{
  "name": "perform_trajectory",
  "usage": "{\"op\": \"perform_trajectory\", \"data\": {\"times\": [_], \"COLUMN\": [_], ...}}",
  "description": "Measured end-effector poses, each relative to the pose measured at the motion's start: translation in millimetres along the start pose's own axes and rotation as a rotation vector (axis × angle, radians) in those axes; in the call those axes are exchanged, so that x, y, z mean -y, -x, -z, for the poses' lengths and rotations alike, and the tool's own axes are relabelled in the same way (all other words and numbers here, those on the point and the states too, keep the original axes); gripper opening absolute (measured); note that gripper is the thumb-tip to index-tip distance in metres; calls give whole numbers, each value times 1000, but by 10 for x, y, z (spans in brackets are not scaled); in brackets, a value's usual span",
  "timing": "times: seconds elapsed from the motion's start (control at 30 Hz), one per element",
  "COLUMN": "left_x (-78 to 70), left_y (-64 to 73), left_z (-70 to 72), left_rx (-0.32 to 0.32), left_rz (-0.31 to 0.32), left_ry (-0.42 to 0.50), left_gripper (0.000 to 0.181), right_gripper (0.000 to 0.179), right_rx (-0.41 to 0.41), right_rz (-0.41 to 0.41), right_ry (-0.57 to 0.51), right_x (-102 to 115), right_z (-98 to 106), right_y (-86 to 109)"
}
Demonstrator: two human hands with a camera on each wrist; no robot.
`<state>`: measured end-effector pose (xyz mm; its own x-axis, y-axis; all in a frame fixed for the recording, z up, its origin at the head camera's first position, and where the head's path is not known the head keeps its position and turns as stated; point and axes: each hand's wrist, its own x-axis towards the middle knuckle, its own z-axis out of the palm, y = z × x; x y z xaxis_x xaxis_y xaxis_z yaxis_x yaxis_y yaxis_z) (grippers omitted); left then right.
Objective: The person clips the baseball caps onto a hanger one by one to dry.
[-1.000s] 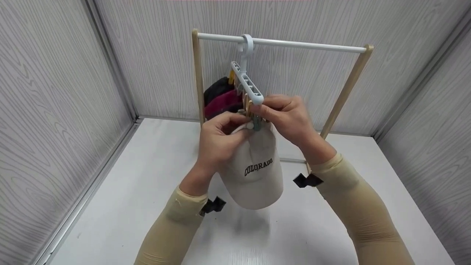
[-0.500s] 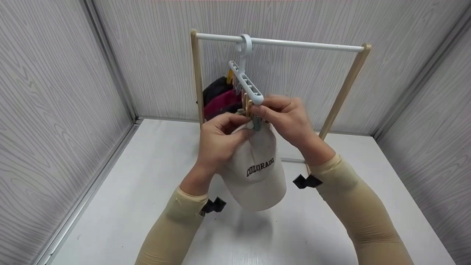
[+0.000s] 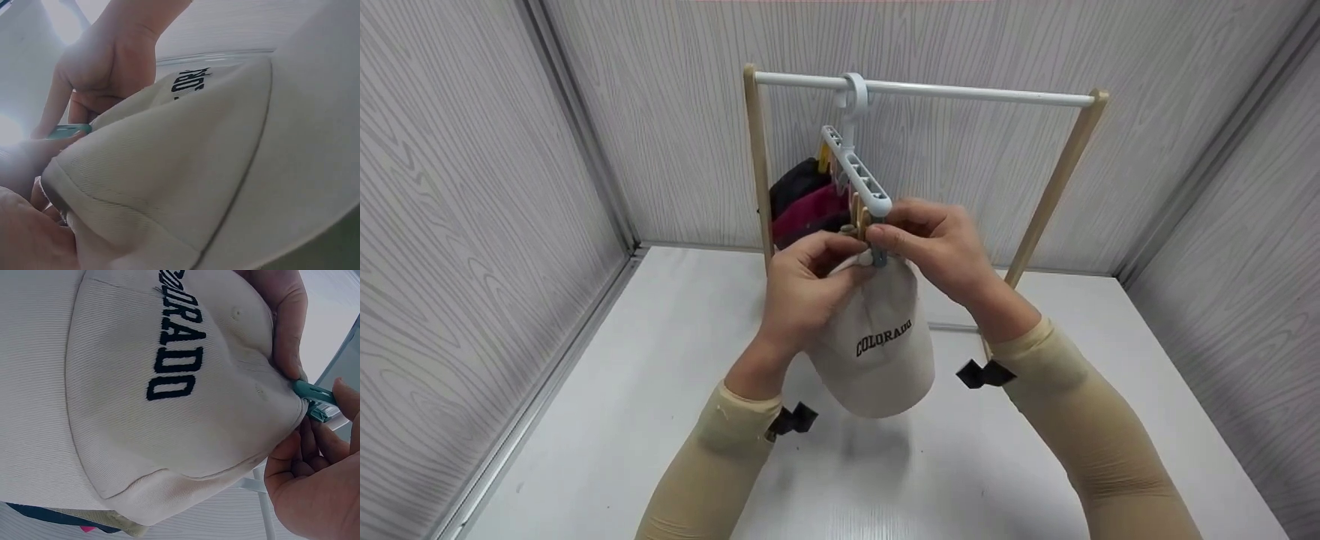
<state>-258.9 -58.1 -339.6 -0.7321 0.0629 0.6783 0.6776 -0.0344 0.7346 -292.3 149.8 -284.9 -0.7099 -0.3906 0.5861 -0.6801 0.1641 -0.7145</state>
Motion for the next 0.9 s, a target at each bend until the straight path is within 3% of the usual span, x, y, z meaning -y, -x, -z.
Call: {"op": "perform_trajectory", "data": {"times": [0.5, 0.9], "left_x": [65, 120], "left_y": [12, 62], "left_z": [50, 78], "left_rx": [39, 44], "left_rz": [-79, -116], "left_ry": [-124, -224], "left_gripper": [19, 19], "right_gripper": [17, 18], "right_rx": [9, 25], "right_rz": [-78, -82], "right_ry": [-29, 3], "right_x": [-19, -107], "right_z": [-31, -38], "right_y": [22, 72]}}
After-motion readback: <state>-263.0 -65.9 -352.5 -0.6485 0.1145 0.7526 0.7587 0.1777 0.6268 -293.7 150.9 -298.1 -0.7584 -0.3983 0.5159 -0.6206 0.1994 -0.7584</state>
